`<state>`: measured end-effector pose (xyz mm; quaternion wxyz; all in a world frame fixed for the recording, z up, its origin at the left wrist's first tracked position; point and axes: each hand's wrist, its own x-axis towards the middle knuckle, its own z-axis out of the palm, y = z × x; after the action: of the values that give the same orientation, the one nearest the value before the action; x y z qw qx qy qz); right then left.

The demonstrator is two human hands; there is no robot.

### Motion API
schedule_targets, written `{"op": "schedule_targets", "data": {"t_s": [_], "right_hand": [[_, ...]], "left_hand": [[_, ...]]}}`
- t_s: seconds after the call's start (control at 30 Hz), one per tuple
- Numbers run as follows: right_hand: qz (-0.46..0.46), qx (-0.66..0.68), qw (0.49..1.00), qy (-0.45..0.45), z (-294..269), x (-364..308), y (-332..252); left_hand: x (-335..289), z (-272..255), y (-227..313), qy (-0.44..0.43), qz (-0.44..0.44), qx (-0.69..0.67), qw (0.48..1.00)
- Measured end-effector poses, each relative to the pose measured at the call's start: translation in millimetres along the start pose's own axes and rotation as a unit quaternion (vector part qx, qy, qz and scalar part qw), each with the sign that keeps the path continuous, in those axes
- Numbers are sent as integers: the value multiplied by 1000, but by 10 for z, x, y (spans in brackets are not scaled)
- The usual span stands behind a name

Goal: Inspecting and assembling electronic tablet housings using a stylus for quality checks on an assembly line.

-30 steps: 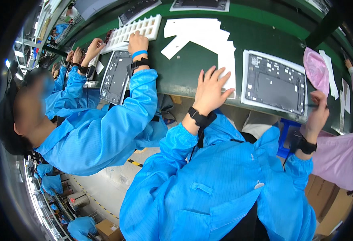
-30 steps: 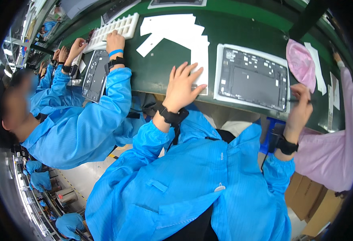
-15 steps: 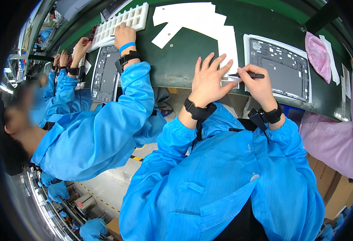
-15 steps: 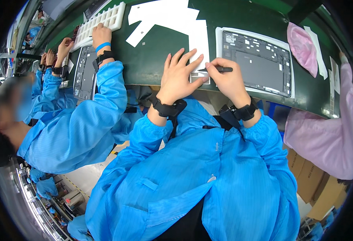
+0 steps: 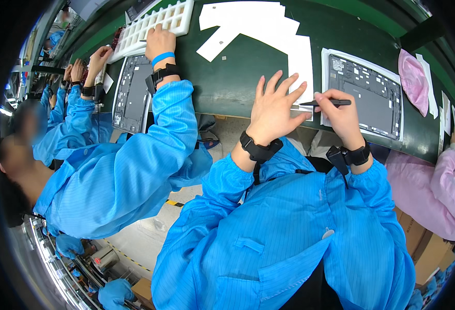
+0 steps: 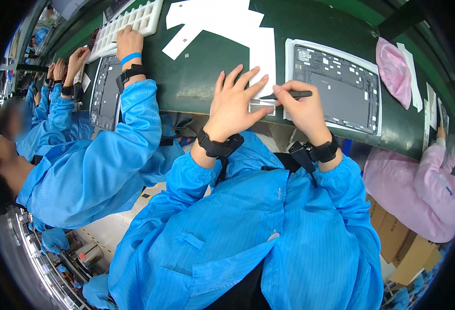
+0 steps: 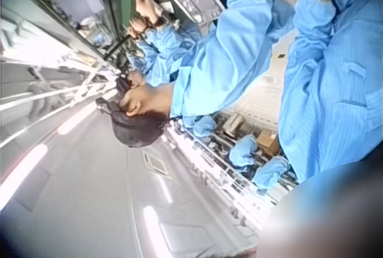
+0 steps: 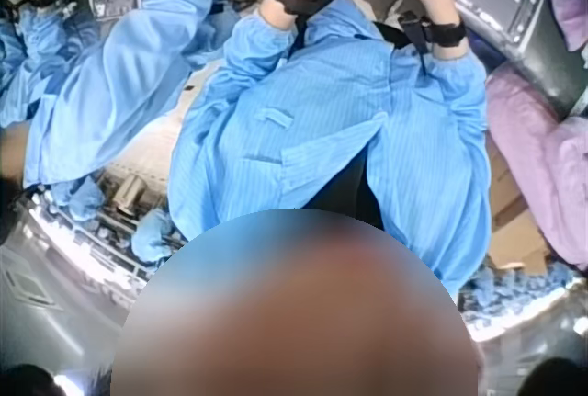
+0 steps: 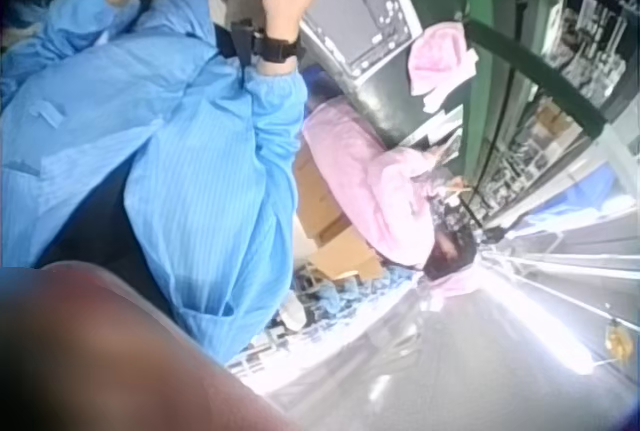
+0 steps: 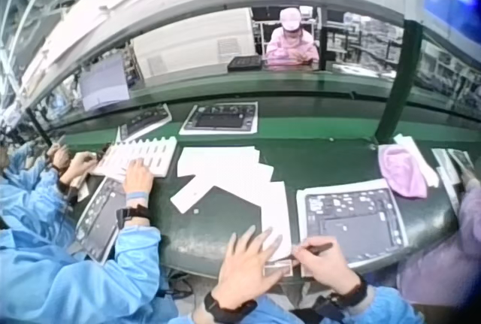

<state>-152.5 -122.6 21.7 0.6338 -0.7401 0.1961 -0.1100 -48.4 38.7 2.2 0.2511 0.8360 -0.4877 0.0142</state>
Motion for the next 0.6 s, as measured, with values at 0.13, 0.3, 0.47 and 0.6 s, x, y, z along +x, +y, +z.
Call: {"op": "schedule_targets", "data": {"t_s": [0.13, 0.3, 0.47, 0.6], "right_hand": [[-14, -67, 998, 4, -6, -10, 28], [-1, -18, 1000, -12, 26, -7, 7], [40, 64, 997, 12, -27, -43, 11], [60, 104, 992, 34, -162, -40, -25]], "left_hand": [[16, -6, 18, 13, 6, -13, 1000], [7, -1, 14, 2, 2, -5, 1000], [-4, -17, 39, -11, -4, 0, 1000], [6, -31, 49, -9, -10, -4, 1000]]}}
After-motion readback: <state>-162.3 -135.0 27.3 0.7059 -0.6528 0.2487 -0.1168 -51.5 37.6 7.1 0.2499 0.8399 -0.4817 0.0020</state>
